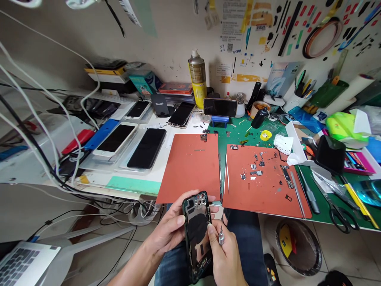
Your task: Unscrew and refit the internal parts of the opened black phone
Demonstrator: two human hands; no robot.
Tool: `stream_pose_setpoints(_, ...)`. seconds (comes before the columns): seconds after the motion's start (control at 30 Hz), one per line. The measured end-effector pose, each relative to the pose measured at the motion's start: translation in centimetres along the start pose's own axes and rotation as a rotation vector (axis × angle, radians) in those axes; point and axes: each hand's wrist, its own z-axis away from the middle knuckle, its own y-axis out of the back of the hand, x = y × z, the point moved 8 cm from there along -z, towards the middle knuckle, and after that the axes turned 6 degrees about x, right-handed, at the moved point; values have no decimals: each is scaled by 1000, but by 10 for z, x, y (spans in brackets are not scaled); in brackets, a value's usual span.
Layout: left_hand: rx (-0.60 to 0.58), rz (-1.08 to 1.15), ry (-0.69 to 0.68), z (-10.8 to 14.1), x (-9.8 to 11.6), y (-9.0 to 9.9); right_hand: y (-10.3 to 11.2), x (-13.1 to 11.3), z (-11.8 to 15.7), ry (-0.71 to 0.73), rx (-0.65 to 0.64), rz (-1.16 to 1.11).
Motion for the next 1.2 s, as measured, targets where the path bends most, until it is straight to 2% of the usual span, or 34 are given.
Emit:
stream_pose_setpoints(0.13,-24,-9,3,0,4,-1,0,4,0,-32,0,-27)
stream_pose_setpoints(0.4,-29,-60,-37,-1,9,-2,1,14,-1,-7,-44,29)
stream_pose_setpoints(0.67,-21,-58,-33,-1,9,-1,-1,7,3,-26,3,-17)
stream_pose_setpoints(0.77,-10,-54,-30,-1,8,-1,-1,10,3,-33,-15,-25)
stream_pose_setpoints(0.87,-8,-35,-30,-1,7,0,1,18,2,-1,-46,15)
stream_pose_setpoints(1.03,-7,-8,-13,-1,3,3,9,26,0,41,-28,93)
stream_pose_setpoints(1.1,32,9,15,-1,0,5,12,23,0,58,0,115)
stream_pose_setpoints(1.2,194,-17,50,3,-3,13,19,13,-1,98,116,141)
